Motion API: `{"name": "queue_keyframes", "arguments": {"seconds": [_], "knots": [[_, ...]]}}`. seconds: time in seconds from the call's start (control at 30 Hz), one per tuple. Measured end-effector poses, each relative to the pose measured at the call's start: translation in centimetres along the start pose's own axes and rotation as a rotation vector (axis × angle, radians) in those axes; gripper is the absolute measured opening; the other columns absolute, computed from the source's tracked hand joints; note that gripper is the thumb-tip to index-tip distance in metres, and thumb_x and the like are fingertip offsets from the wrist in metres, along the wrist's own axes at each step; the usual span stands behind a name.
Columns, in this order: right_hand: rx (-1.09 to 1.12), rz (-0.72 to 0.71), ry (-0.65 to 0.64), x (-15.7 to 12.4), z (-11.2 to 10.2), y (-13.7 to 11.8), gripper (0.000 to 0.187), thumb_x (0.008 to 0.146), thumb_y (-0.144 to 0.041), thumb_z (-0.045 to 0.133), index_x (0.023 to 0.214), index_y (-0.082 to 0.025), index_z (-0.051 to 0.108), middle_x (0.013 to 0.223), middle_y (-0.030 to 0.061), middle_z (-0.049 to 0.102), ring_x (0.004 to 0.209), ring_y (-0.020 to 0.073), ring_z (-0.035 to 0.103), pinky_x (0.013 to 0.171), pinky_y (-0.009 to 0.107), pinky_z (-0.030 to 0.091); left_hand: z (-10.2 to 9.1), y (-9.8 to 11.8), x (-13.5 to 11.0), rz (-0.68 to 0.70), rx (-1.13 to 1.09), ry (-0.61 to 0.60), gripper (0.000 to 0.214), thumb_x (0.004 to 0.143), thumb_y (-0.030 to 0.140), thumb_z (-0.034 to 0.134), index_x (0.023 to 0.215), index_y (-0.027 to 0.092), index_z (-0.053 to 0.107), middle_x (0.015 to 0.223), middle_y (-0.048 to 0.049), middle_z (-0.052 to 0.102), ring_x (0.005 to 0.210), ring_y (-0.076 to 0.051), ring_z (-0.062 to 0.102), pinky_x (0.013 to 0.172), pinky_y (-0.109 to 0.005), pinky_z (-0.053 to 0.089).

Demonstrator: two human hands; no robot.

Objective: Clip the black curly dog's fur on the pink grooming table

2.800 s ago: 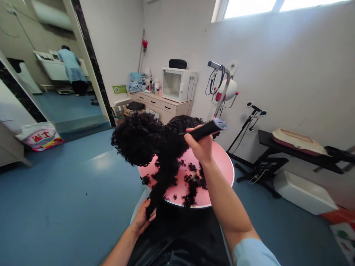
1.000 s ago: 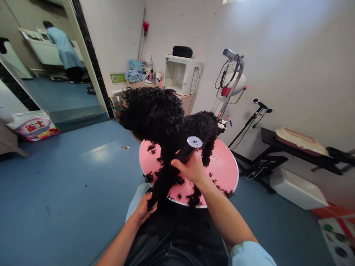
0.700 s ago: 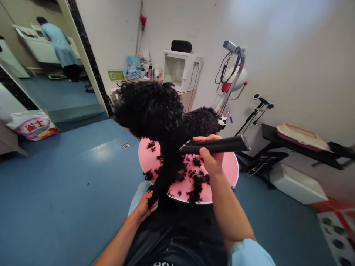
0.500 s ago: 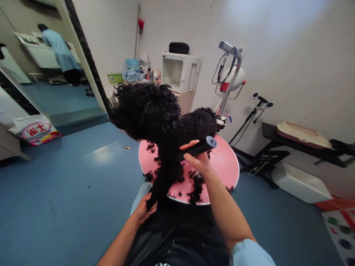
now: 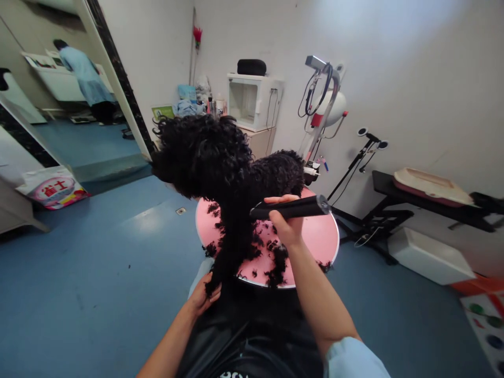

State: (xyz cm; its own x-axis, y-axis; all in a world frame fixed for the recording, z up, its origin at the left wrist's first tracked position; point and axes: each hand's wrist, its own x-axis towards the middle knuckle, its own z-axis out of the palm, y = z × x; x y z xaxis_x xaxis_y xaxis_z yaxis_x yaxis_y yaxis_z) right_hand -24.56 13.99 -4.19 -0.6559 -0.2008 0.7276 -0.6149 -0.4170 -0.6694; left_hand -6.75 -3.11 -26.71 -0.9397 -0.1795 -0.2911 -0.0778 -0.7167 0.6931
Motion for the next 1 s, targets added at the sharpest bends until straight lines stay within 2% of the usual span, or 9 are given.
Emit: {"name": "queue_keyframes", "arguments": {"seconds": [0.27, 0.33, 0.47, 0.5, 0.67, 0.8, 0.87, 0.93, 1.0], "knots": [[-0.348, 0.058, -0.266, -0.6, 0.2, -0.2, 0.031, 0.069, -0.018, 0.072, 0.097, -0.025, 0.058, 0.099, 0.0031, 0.072, 0.089, 0.0195, 0.069, 0.083, 0.039, 0.056, -0.5, 0.3, -0.1, 0.012, 0.018, 0.017, 0.054, 0.061, 0.046, 0.085, 0.062, 0.019, 0.038, 0.044, 0.0108, 0.032, 0.036, -0.001, 0.022, 0.033, -0.013, 0.018], [-0.334, 0.025, -0.223, -0.4, -0.3, -1.2, 0.03, 0.069, -0.019, 0.073, 0.096, -0.025, 0.059, 0.097, 0.0026, 0.072, 0.087, 0.0195, 0.069, 0.082, 0.038, 0.056, -0.5, 0.3, -0.1, 0.019, 0.036, 0.028, 0.054, 0.061, 0.047, 0.085, 0.062, 0.019, 0.038, 0.044, 0.011, 0.031, 0.036, -0.001, 0.022, 0.034, -0.013, 0.018], [-0.109, -0.077, 0.157, 0.3, -0.7, -2.5, 0.025, 0.08, -0.027, 0.069, 0.1, -0.027, 0.053, 0.093, 0.0006, 0.074, 0.086, 0.0199, 0.07, 0.086, 0.041, 0.054, -0.2, 0.2, 0.1, 0.005, 0.082, 0.012, 0.051, 0.062, 0.05, 0.082, 0.065, 0.019, 0.043, 0.044, 0.0103, 0.034, 0.037, -0.002, 0.023, 0.035, -0.015, 0.018], [-0.07, -0.069, 0.193, 0.4, -0.4, -2.4, 0.026, 0.081, -0.029, 0.068, 0.1, -0.027, 0.051, 0.093, 0.0003, 0.074, 0.086, 0.02, 0.07, 0.086, 0.042, 0.054, -0.1, 0.2, 0.1, 0.001, 0.095, -0.003, 0.05, 0.064, 0.051, 0.081, 0.065, 0.018, 0.044, 0.044, 0.01, 0.034, 0.037, -0.002, 0.023, 0.035, -0.015, 0.018], [-0.101, 0.096, -0.025, -0.1, 0.8, -0.8, 0.029, 0.076, -0.024, 0.071, 0.097, -0.025, 0.05, 0.093, 0.0016, 0.073, 0.087, 0.0203, 0.069, 0.086, 0.042, 0.054, 0.2, 0.1, 0.2, -0.004, 0.104, -0.03, 0.055, 0.065, 0.058, 0.079, 0.062, 0.02, 0.04, 0.043, 0.0101, 0.032, 0.037, -0.002, 0.02, 0.035, -0.016, 0.017], [-0.228, 0.087, -0.239, -0.5, -0.2, -1.4, 0.031, 0.072, -0.019, 0.072, 0.096, -0.025, 0.055, 0.098, 0.0029, 0.072, 0.089, 0.0203, 0.068, 0.086, 0.042, 0.054, 0.1, 0.3, 0.1, -0.002, 0.087, -0.006, 0.056, 0.063, 0.057, 0.081, 0.062, 0.02, 0.04, 0.042, 0.0103, 0.033, 0.036, -0.002, 0.02, 0.034, -0.015, 0.017], [-0.194, 0.012, -0.222, -0.5, -0.7, -2.4, 0.031, 0.073, -0.021, 0.073, 0.097, -0.026, 0.055, 0.1, 0.0033, 0.071, 0.091, 0.021, 0.068, 0.086, 0.042, 0.054, 0.2, 0.4, 0.0, -0.002, 0.087, -0.007, 0.052, 0.063, 0.054, 0.082, 0.063, 0.019, 0.042, 0.042, 0.0103, 0.033, 0.035, -0.002, 0.021, 0.034, -0.015, 0.017], [-0.081, -0.038, -0.113, -0.6, -0.7, -3.2, 0.028, 0.079, -0.028, 0.07, 0.101, -0.027, 0.053, 0.101, 0.0039, 0.071, 0.092, 0.0215, 0.068, 0.087, 0.043, 0.054, 0.3, 0.4, -0.1, -0.007, 0.083, -0.016, 0.051, 0.063, 0.053, 0.082, 0.062, 0.019, 0.043, 0.041, 0.0101, 0.034, 0.035, -0.002, 0.021, 0.034, -0.015, 0.017], [-0.033, -0.011, -0.08, -0.9, -0.1, -3.2, 0.028, 0.082, -0.033, 0.068, 0.103, -0.027, 0.051, 0.101, 0.0044, 0.071, 0.092, 0.0218, 0.068, 0.086, 0.044, 0.054, 0.5, 0.4, -0.3, -0.013, 0.074, -0.01, 0.054, 0.062, 0.055, 0.082, 0.062, 0.019, 0.042, 0.041, 0.0101, 0.034, 0.034, -0.002, 0.021, 0.033, -0.015, 0.017]]}}
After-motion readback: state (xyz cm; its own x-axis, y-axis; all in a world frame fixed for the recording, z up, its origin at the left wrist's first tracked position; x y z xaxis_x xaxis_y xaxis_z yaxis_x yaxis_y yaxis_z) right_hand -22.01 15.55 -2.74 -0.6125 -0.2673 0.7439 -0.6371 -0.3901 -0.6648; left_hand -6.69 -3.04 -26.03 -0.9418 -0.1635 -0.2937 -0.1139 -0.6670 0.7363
